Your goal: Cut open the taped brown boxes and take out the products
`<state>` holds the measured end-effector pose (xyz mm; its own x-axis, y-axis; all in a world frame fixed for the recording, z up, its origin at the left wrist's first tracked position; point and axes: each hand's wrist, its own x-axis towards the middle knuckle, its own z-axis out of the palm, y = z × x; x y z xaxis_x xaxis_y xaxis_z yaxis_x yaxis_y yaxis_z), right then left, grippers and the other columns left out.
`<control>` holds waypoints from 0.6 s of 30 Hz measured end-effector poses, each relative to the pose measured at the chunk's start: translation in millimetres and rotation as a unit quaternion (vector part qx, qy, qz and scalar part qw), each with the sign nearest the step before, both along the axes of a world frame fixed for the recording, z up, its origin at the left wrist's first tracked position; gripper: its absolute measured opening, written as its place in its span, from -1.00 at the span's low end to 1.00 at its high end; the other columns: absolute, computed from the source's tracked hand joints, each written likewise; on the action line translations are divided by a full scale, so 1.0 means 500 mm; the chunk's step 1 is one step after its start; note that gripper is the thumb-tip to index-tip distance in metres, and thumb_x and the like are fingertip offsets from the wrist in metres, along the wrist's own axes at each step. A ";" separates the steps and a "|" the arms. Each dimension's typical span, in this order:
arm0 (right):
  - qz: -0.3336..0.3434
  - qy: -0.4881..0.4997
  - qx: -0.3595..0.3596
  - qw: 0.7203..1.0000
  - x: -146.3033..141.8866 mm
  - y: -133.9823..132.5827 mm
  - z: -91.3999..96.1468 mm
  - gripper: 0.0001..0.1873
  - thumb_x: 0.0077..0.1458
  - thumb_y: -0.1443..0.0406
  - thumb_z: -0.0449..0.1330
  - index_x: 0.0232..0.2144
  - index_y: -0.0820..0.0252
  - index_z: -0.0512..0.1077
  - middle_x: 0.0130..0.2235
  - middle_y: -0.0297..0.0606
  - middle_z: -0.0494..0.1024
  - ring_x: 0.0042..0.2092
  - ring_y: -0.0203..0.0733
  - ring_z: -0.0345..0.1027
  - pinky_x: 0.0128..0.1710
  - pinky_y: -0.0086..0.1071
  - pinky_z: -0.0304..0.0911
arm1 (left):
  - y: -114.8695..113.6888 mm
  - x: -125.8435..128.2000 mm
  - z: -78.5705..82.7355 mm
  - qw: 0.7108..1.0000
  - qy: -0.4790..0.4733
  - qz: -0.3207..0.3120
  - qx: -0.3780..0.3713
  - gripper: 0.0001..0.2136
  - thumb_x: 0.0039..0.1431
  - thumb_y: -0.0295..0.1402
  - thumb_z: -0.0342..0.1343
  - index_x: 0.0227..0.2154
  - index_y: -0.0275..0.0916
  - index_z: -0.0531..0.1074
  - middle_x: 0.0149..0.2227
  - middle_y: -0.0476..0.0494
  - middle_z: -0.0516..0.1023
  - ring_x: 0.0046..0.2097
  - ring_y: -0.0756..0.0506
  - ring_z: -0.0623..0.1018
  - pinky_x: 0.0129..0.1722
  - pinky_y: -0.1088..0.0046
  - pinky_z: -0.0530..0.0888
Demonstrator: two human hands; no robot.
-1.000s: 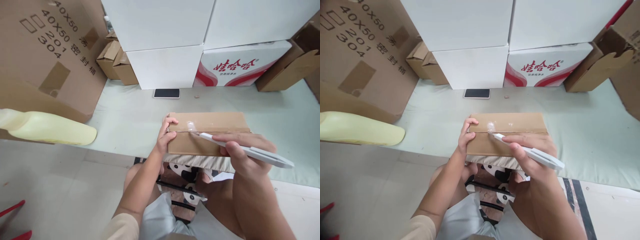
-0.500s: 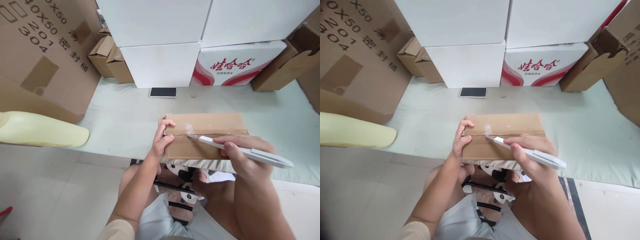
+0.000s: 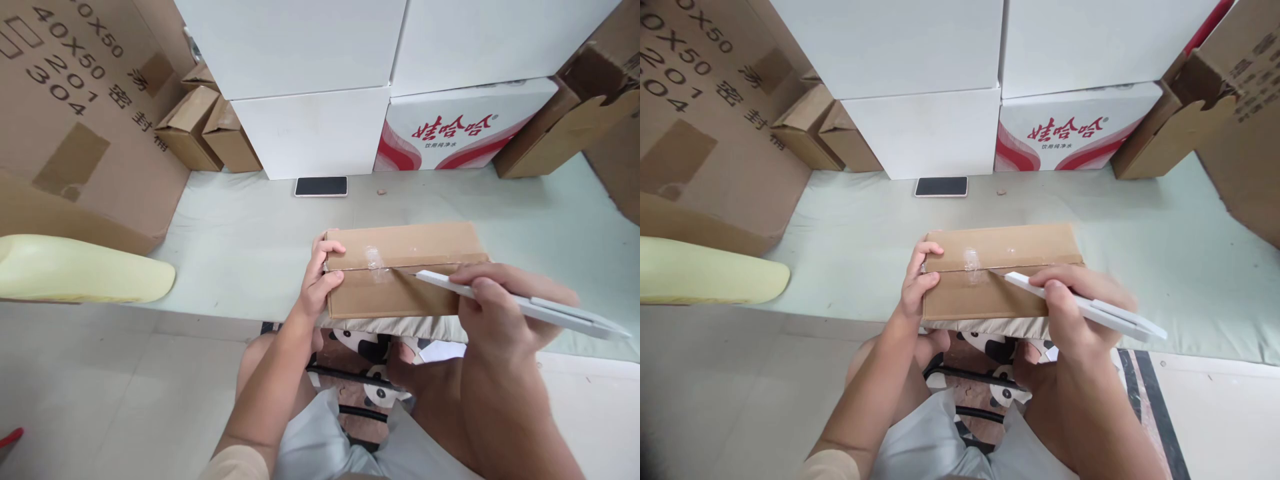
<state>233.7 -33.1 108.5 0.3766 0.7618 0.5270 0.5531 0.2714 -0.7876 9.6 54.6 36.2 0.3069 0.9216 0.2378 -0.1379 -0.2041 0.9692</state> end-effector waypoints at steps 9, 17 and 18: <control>0.043 0.135 0.096 0.985 0.022 0.004 -0.011 -0.77 0.08 0.35 0.13 -0.53 0.09 0.54 -0.65 -0.37 0.33 -0.65 -0.26 0.14 -0.68 -0.33 -0.01 | -0.001 -0.003 -0.001 0.999 0.019 0.018 0.022 -0.62 0.04 -0.05 0.17 -0.12 -0.10 0.38 0.22 -0.20 0.29 0.28 -0.37 0.29 0.23 0.01 0.29; 0.103 0.215 0.118 0.964 0.052 -0.008 0.021 -0.78 0.16 0.16 0.24 -0.42 0.10 0.62 -0.65 -0.35 0.35 -0.66 -0.28 0.14 -0.71 -0.35 -0.04 | -0.003 -0.007 0.011 1.000 0.000 0.005 0.014 -0.42 0.06 0.02 0.23 0.11 -0.04 0.29 0.30 -0.22 0.27 0.23 -0.30 0.36 0.16 0.14 0.35; 0.113 0.196 0.096 0.969 0.045 -0.015 0.024 -0.76 0.18 0.13 0.24 -0.40 0.09 0.63 -0.62 -0.34 0.40 -0.64 -0.27 0.19 -0.71 -0.36 0.00 | -0.003 -0.009 0.012 1.000 0.003 0.001 0.019 -0.41 0.05 0.02 0.23 0.11 -0.05 0.29 0.30 -0.22 0.27 0.24 -0.31 0.35 0.17 0.14 0.34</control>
